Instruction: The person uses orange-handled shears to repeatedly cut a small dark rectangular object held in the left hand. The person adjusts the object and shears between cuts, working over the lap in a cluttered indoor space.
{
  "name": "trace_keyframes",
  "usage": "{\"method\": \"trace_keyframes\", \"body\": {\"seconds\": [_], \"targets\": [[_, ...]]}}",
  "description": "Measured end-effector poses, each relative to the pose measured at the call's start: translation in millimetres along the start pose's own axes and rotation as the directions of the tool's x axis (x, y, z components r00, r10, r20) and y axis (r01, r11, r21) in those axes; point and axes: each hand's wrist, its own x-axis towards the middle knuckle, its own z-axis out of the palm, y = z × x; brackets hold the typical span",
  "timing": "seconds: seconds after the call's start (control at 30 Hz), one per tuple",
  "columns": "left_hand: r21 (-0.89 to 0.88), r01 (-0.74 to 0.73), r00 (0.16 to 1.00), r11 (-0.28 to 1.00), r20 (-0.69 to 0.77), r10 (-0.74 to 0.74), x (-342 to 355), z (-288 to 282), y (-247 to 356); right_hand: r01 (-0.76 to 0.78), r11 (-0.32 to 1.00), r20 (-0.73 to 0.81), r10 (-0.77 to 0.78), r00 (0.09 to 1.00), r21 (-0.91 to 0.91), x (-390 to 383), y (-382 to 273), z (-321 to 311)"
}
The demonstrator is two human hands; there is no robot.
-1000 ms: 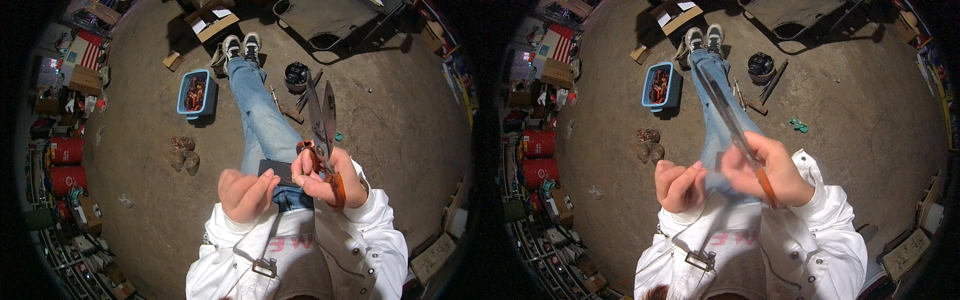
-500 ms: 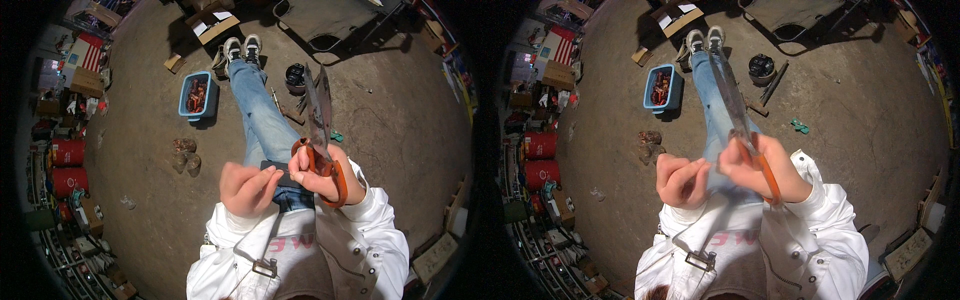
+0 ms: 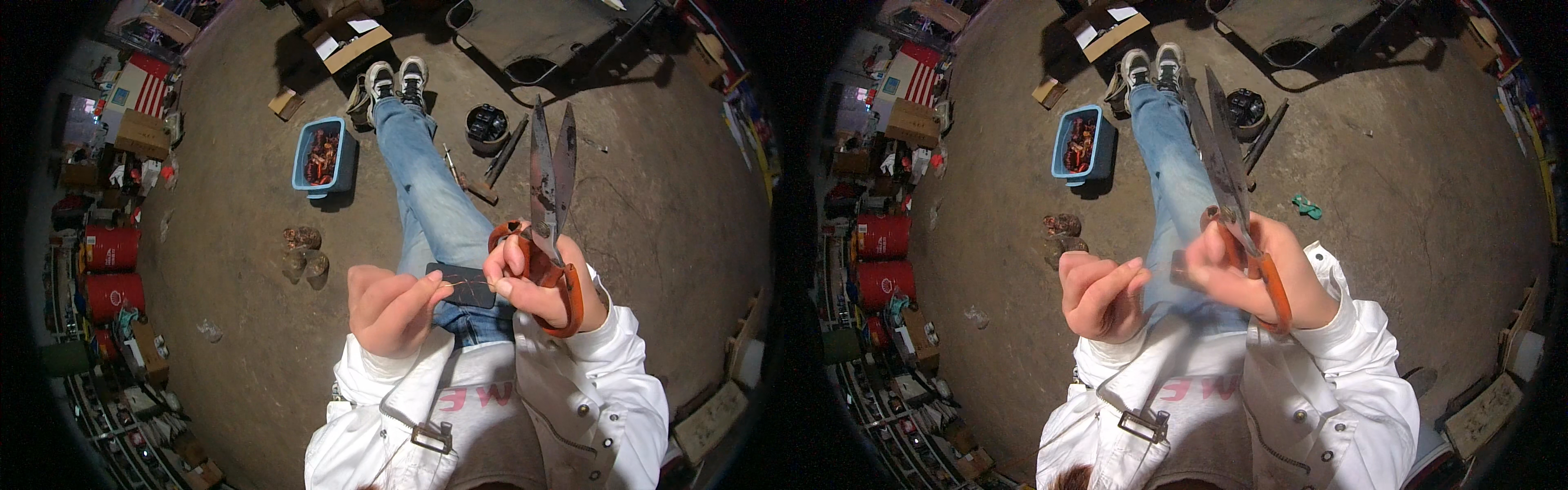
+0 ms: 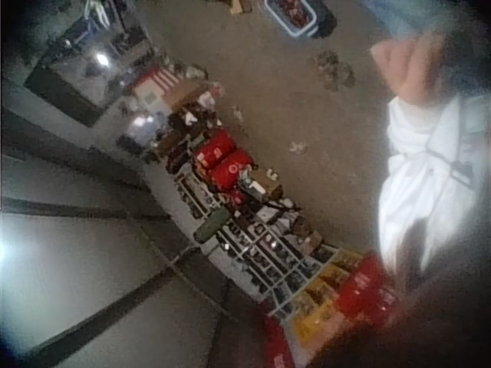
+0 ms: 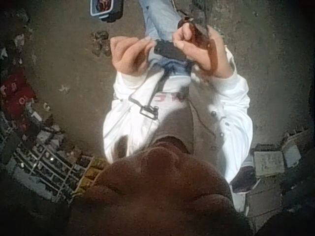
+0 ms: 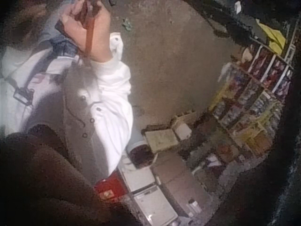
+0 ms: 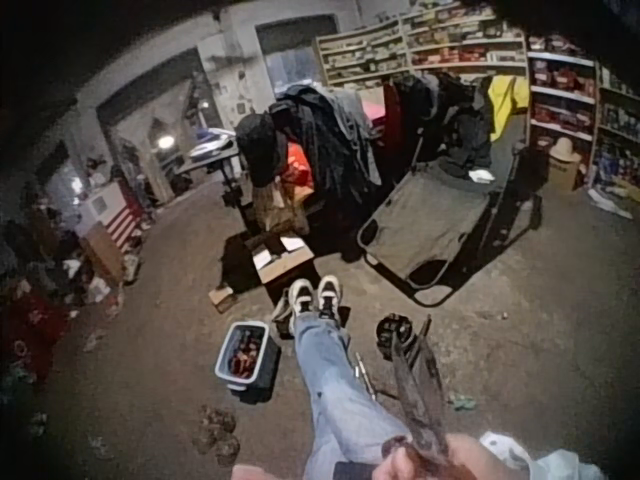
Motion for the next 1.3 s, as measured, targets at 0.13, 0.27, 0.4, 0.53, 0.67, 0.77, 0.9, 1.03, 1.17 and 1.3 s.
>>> {"method": "trace_keyframes", "body": {"seconds": [0.13, 0.27, 0.4, 0.53, 0.67, 0.77, 0.9, 1.03, 1.17, 1.3], "targets": [[-0.079, 0.0, 1.0, 0.997, 0.004, 0.001, 0, 1, -3, 0.04, 0.997, 0.06, -0.036, 0.998, -0.073, 2, 0, -2], [-0.199, 0.113, 0.993, 0.974, -0.003, -0.116, 0, 4, 1, 0.068, 0.997, 0.046, -0.067, 0.997, -0.034, 2, 5, 4], [-0.199, 0.096, 0.995, 0.975, -0.008, -0.1, 0, 4, 1, 0.043, 0.997, 0.053, -0.04, 0.998, -0.066, 2, 3, 8], [-0.157, 0.038, 0.999, 0.987, -0.015, -0.041, -1, 2, 0, 0.042, 0.994, 0.087, -0.033, 0.996, -0.104, 4, 0, 9], [-0.128, 0.002, 1.0, 0.992, -0.015, -0.004, -2, 1, -1, 0.02, 0.994, 0.078, -0.012, 0.997, -0.103, 8, 1, 9], [-0.095, -0.038, 0.999, 0.995, -0.011, 0.037, -2, 0, -2, 0.015, 0.999, 0.08, -0.018, 0.997, 0.03, 10, 3, 11], [-0.068, -0.078, 0.997, 0.995, -0.007, 0.078, -2, 2, -2, -0.015, 0.999, 0.111, 0.011, 0.994, 0.037, 11, 5, 6], [-0.074, -0.085, 0.996, 0.994, -0.006, 0.085, -2, 4, 1, -0.021, 0.996, 0.129, 0.01, 0.992, 0.09, 13, 9, 6], [-0.077, -0.078, 0.996, 0.994, 0.029, 0.08, 1, 3, 0, -0.039, 0.999, 0.125, 0.034, 0.992, 0.032, 13, 9, 4], [-0.097, -0.018, 1.0, 0.995, 0.012, 0.019, 0, 4, -3, -0.066, 0.994, 0.069, 0.06, 0.996, 0.09, 12, 8, 5]]}}
